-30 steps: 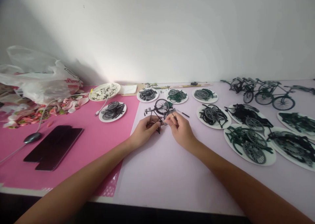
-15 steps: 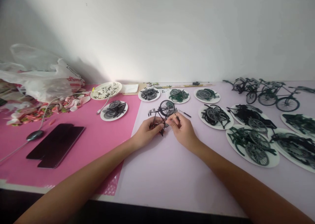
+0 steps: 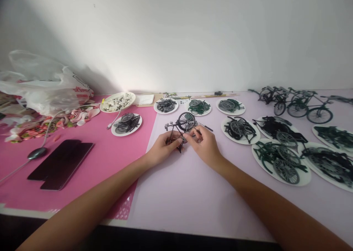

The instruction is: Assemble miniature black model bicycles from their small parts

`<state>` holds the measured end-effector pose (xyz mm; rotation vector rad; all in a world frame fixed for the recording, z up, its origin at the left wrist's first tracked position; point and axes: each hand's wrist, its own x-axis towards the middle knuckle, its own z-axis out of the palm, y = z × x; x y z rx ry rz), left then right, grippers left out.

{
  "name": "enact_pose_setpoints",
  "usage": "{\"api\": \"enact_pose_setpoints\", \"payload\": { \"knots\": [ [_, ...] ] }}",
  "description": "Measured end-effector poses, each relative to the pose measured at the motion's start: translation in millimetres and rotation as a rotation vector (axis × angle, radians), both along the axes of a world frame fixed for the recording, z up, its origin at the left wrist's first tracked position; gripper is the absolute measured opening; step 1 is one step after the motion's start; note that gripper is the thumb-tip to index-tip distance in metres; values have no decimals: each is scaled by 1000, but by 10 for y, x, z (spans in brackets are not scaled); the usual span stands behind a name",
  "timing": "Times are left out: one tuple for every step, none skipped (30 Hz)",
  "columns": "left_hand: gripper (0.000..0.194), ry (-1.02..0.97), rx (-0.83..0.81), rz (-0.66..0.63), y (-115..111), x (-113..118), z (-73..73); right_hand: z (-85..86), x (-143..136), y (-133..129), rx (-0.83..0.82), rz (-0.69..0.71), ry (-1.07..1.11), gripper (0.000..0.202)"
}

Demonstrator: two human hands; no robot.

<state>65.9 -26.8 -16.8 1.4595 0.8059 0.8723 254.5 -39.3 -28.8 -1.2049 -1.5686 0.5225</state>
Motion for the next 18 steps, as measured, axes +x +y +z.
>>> {"api": "enact_pose_setpoints", "payload": {
  "knots": [
    [37, -3, -3, 4, 0, 1, -1, -2, 3, 2, -6, 0, 0, 48],
    [37, -6, -5, 7, 0, 3, -4, -6, 6, 5, -16, 1, 3, 48],
    [36, -10, -5, 8, 2, 4, -7, -9, 8, 6, -34, 5, 14, 48],
    [36, -12, -3, 10, 3, 6, -10, -13, 9, 8, -60, 13, 35, 48],
    [36, -10, 2, 12, 5, 7, -12, -16, 9, 8, -91, 25, 64, 48],
    [36, -5, 7, 16, 7, 8, -12, -19, 8, 7, -124, 40, 99, 49],
    [37, 0, 11, 20, 8, 8, -11, -20, 6, 6, -151, 57, 135, 49],
    [37, 5, 13, 23, 9, 8, -9, -22, 4, 4, -169, 74, 166, 50],
    [37, 10, 14, 26, 9, 8, -4, -24, 1, 2, -177, 89, 188, 50],
    [38, 13, 13, 28, 8, 7, 1, -26, -1, 1, -177, 99, 202, 51],
    [38, 14, 12, 31, 6, 7, 6, -29, -2, 1, -173, 106, 210, 52],
    [38, 15, 13, 35, 4, 6, 11, -32, -3, 3, -168, 112, 215, 52],
    [37, 15, 13, 39, 3, 7, 15, -36, -3, 5, -164, 116, 218, 53],
    [37, 15, 14, 44, 1, 7, 18, -40, -3, 7, -160, 122, 221, 54],
    [37, 13, 14, 47, -1, 9, 19, -43, -2, 10, -156, 128, 226, 55],
    [37, 12, 14, 50, -1, 10, 19, -44, -2, 12, -152, 134, 230, 55],
    [37, 10, 13, 53, -1, 11, 17, -45, -1, 14, -148, 138, 233, 55],
    [37, 8, 12, 57, 0, 12, 13, -44, -1, 15, -145, 138, 234, 56]
  ]
}}
